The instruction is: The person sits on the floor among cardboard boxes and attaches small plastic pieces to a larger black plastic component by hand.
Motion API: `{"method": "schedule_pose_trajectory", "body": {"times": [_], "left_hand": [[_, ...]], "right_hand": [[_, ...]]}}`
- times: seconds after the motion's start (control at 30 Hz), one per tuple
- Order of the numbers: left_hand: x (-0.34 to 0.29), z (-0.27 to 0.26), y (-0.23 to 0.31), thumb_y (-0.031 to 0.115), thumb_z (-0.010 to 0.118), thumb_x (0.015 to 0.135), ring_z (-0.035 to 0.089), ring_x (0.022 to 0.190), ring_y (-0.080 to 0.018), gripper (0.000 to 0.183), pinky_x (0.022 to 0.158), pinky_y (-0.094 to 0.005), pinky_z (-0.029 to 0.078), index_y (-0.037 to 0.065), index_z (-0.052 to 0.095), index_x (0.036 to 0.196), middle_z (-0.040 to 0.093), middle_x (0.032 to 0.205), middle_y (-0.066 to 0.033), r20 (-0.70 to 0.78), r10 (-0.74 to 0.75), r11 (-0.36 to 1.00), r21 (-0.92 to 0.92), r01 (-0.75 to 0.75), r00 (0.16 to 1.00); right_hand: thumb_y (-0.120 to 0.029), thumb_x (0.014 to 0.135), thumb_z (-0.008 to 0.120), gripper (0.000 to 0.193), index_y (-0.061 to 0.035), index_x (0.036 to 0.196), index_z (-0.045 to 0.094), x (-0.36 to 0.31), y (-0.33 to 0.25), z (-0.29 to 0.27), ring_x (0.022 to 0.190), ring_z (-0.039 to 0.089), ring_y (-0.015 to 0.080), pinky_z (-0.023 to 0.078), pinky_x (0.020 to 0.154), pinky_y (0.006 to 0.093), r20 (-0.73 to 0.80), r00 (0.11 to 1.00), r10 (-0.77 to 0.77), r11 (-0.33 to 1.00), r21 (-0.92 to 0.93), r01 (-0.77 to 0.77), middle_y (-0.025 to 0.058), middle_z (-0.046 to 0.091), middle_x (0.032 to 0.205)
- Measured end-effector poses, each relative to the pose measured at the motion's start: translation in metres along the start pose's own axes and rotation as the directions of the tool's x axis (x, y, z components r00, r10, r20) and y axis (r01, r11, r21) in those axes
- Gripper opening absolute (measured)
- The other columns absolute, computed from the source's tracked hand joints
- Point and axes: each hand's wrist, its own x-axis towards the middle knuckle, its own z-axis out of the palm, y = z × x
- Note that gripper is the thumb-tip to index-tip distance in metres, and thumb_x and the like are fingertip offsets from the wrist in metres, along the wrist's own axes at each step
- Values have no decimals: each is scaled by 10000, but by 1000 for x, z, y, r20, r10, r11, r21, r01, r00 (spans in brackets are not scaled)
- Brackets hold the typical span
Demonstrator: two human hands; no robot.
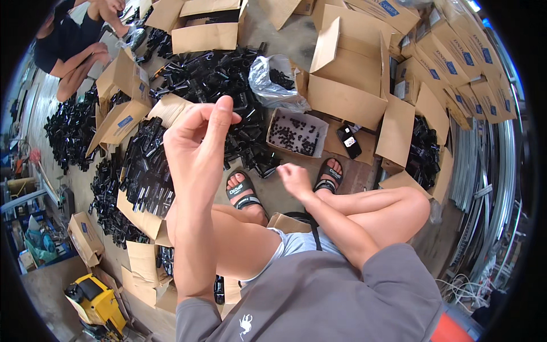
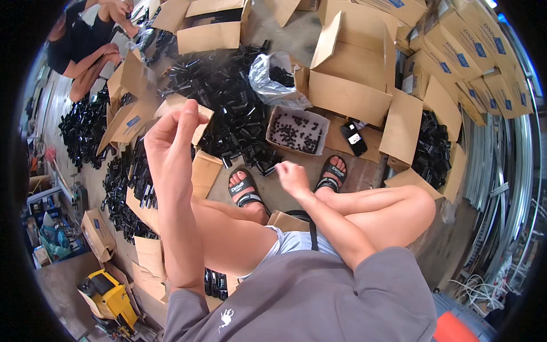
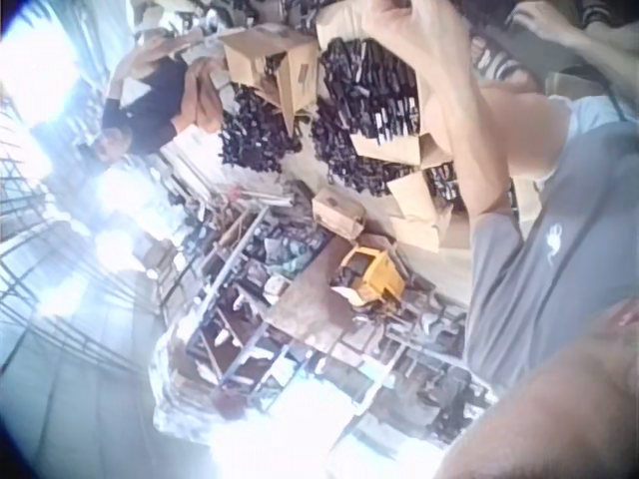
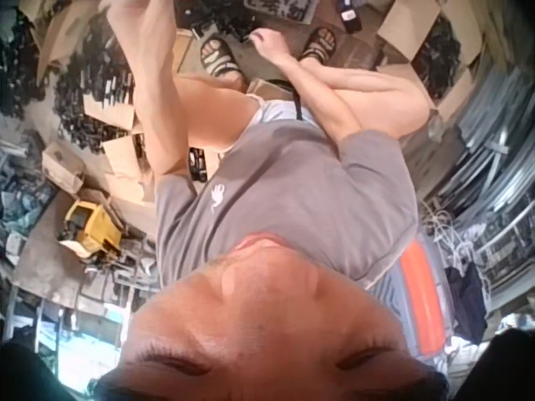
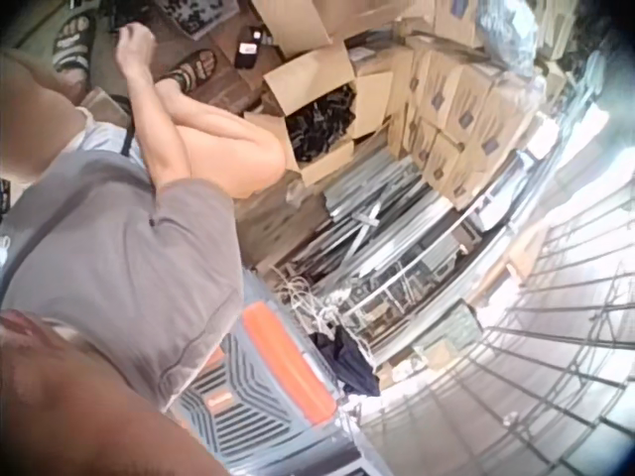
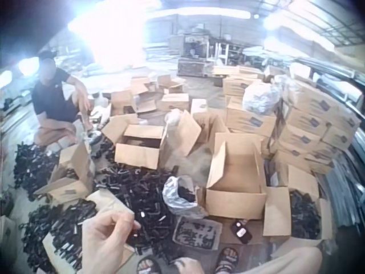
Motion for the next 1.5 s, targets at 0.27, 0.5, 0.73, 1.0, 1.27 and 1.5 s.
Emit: {"method": "schedule_pose_trajectory", "body": {"times": [0.27, 0.5, 0.73, 1.0, 1.27, 1.5], "left_hand": [[4, -5, -7, 79, 706, 952, 701, 905, -136, 119, 821, -288, 554, 14, 723, 1050, 735, 983, -66, -40, 74, 997, 21, -73, 996], [4, -15, -2, 90, 697, 966, 677, 938, -118, 144, 838, -269, 531, -2, 711, 1075, 725, 1040, -68, -19, 68, 998, 5, -68, 997], [2, -14, 2, 109, 691, 985, 650, 971, -86, 162, 839, -251, 509, -5, 710, 1100, 725, 1082, -47, 35, 62, 998, -3, -62, 997], [1, -17, -2, 116, 707, 957, 705, 886, -129, 152, 800, -269, 544, -3, 717, 1052, 751, 961, -67, -3, 53, 997, -59, -54, 999], [3, -24, -4, 120, 706, 959, 701, 875, -118, 153, 793, -259, 540, 3, 715, 1056, 749, 959, -59, -21, 78, 993, -92, -79, 997], [7, -29, 0, 158, 694, 993, 646, 962, -88, 207, 865, -253, 503, -8, 709, 1115, 730, 1063, -49, 14, -19, 995, -96, 20, 1000]], "right_hand": [[-141, 842, 623, 150, -82, 955, 702, 25, 20, 87, 952, 643, 257, 507, 789, 378, 288, 836, -467, 477, -714, 512, 93, 649, 987], [-258, 875, 695, 202, -81, 971, 695, 7, 33, 59, 975, 635, 285, 511, 821, 426, 378, 822, -426, 554, -610, 567, 106, 643, 1006], [-291, 877, 741, 413, -72, 1182, 570, 28, 15, 42, 1052, 632, 336, 529, 883, 459, -73, 938, -338, 831, -491, 261, 144, 593, 1130], [-104, 824, 693, 202, -102, 1026, 698, 57, 5, 45, 1024, 666, 322, 580, 804, 435, 311, 896, -318, 586, -679, 443, 146, 606, 1106], [-254, 857, 705, 204, -75, 954, 715, 46, 2, 29, 1004, 662, 328, 543, 803, 468, 537, 810, -237, 512, -639, 574, 137, 659, 1038], [-221, 818, 762, 383, -45, 1115, 596, 85, -31, 64, 1029, 655, 311, 569, 828, 436, 339, 852, -399, 612, -594, 523, 128, 629, 1094]]}}
